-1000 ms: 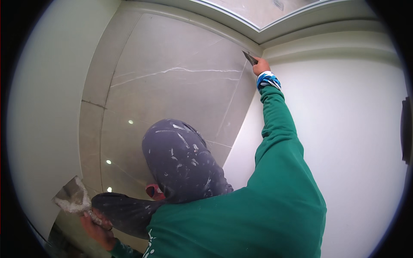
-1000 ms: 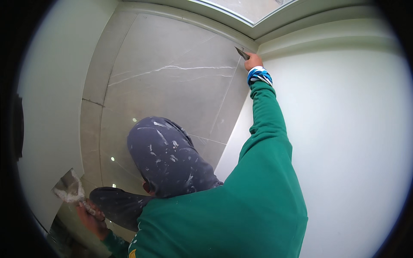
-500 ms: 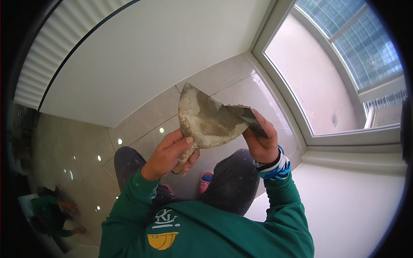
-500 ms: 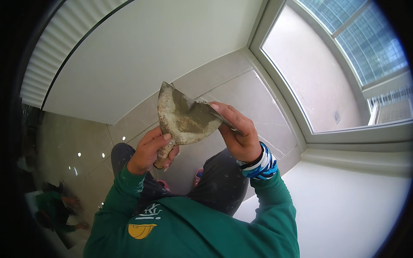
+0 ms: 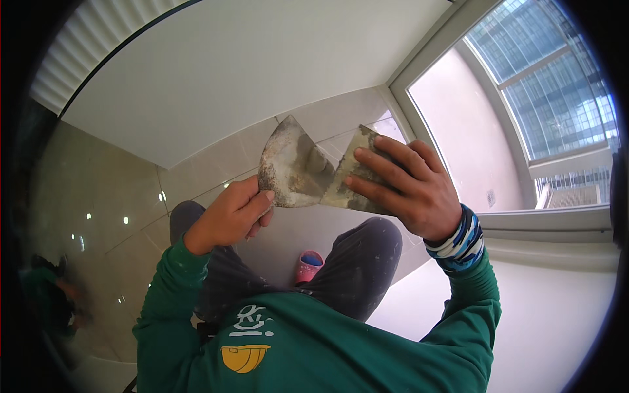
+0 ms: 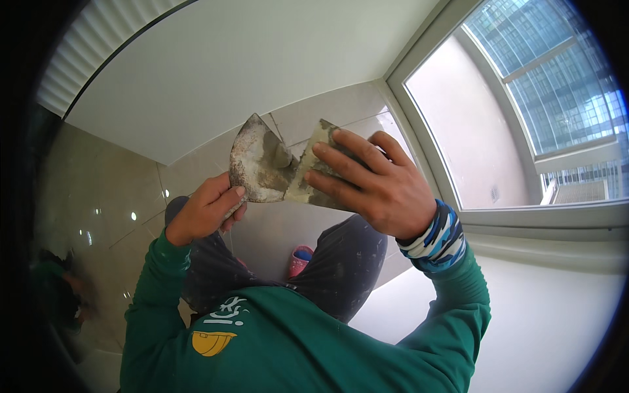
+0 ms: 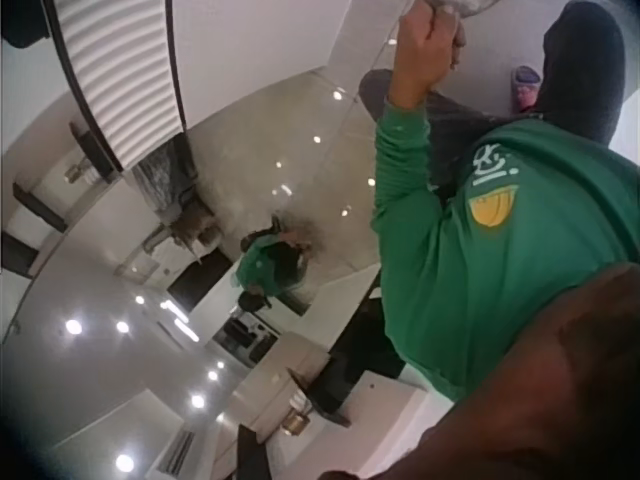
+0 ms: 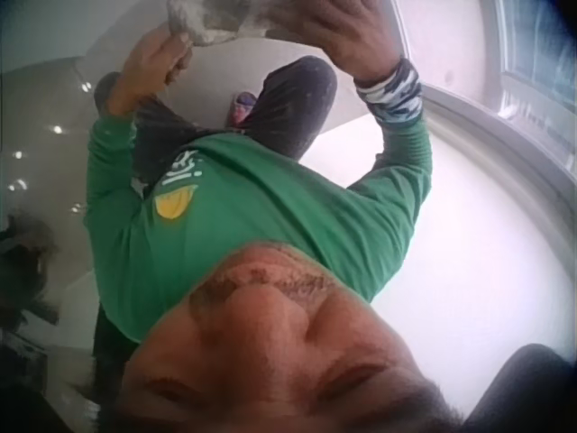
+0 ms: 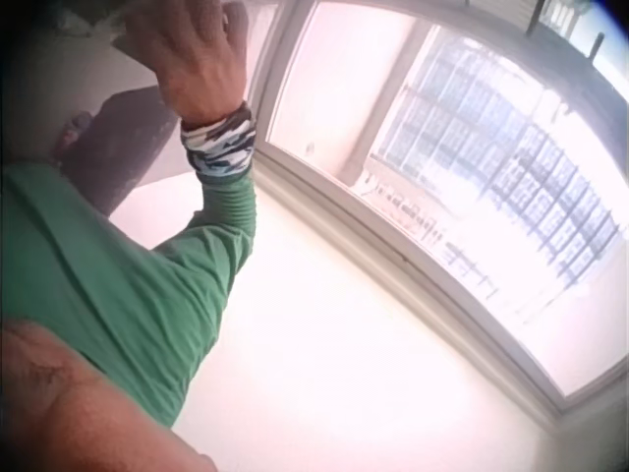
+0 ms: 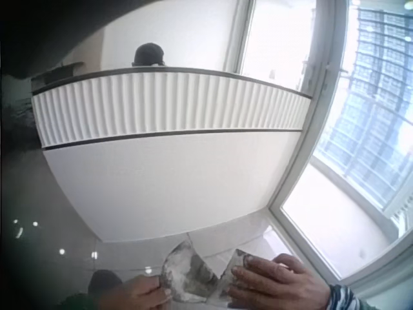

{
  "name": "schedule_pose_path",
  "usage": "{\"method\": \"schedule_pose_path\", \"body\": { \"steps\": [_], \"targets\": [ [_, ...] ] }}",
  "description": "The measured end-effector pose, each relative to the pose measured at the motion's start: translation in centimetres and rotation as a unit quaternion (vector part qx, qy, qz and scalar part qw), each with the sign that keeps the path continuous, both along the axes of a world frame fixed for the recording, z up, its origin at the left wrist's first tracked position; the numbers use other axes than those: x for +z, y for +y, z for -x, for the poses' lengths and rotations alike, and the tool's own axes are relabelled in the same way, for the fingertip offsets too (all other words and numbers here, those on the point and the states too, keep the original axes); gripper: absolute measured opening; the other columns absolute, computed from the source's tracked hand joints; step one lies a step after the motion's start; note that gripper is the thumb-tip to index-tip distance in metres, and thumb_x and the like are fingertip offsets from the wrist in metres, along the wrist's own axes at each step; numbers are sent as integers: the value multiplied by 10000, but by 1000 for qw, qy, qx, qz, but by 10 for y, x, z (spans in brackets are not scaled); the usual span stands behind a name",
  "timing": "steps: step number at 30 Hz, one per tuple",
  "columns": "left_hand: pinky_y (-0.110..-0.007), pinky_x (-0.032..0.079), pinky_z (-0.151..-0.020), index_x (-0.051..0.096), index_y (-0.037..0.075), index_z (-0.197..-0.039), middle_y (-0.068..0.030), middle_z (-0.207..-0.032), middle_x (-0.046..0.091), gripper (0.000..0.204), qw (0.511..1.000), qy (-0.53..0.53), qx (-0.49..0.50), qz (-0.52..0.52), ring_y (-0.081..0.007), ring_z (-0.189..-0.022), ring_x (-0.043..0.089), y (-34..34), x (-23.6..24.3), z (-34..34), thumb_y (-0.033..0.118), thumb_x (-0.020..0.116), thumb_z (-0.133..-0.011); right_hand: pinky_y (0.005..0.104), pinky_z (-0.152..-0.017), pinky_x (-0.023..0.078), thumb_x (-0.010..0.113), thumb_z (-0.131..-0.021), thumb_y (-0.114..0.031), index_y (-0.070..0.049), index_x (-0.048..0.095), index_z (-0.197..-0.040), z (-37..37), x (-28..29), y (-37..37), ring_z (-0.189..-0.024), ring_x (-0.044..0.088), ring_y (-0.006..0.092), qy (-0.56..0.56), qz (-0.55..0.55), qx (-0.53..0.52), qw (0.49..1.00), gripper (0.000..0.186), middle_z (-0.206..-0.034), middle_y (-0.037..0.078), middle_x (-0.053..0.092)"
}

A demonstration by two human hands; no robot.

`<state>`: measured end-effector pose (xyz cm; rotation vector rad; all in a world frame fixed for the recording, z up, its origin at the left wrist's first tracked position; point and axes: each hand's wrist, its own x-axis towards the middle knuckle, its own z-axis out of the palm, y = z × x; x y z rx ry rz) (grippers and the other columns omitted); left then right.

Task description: The person applies a white substance to the seams between floor tiles using two spatulas. They scrape the material from one spatula to the other and then press it into the gaps, moving along the lines of the tile layout.

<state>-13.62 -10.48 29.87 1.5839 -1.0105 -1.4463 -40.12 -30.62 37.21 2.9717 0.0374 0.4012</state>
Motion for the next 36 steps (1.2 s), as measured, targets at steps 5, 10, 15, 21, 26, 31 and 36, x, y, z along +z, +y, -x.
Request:
{"method": "schedule_pose_path", "body": {
  "steps": [5, 10, 15, 21, 26, 31, 36],
  "targets": [
    [-253, 442, -482, 577, 40, -1113, -24, -726, 581, 243, 1000, -18, 23, 4, -94, -526, 518, -14, 6, 5, 255, 468, -1083, 418, -1009, 460, 734, -829, -120, -238, 665, -1361, 3, -19, -11, -1361, 517, 287, 60, -5, -39, 997, 550, -1461, 51, 592],
    [-237, 396, -392, 558, 74, -1231, -25, -729, 568, 298, 985, 17, 172, 2, -94, -472, 491, -21, -11, -1, 317, 499, -1069, 410, -989, 519, 575, -938, 19, -138, 748, -1238, 143, -94, -98, -1121, 661, 337, 10, -216, -264, 940, 380, -1200, 127, 731],
    [-235, 394, -387, 557, 88, -1188, -18, -715, 548, 281, 967, -92, 225, -71, -95, -463, 491, -10, -42, -35, 337, 502, -1070, 438, -961, 526, 559, -887, 18, -173, 711, -1317, 332, -237, -134, -1045, 697, 386, 127, -378, -645, 652, 495, -1145, 208, 738],
    [-236, 413, -418, 572, 111, -1134, -7, -718, 547, 266, 933, -168, 256, -189, -90, -479, 501, -8, -42, -28, 361, 517, -1063, 449, -970, 532, 533, -864, -1, -266, 706, -1329, 453, -384, -111, -1102, 674, 412, 172, -326, -762, 532, 563, -1176, 218, 718],
    [-211, 400, -450, 606, 141, -1195, 20, -758, 570, 302, 916, -200, 278, -208, -59, -547, 518, -10, -34, -12, 396, 547, -1045, 465, -995, 544, 552, -882, 5, -295, 700, -1338, 472, -434, -120, -1123, 675, 402, 158, -304, -780, 524, 566, -1202, 207, 715],
    [-205, 367, -447, 587, 146, -1281, 3, -832, 600, 382, 906, -219, 261, -250, -60, -543, 493, -10, -33, -13, 432, 568, -1029, 476, -976, 547, 516, -916, -15, -243, 725, -1300, 453, -455, -101, -1098, 682, 398, 101, -195, -778, 589, 493, -1183, 176, 727],
    [-206, 372, -462, 599, 135, -1261, 5, -841, 605, 364, 900, -246, 275, -232, -60, -561, 505, -3, -32, -12, 419, 581, -1033, 465, -983, 536, 522, -894, -13, -216, 752, -1238, 448, -441, -69, -1122, 664, 361, 147, -206, -743, 619, 460, -1200, 122, 725]
  ]
}}
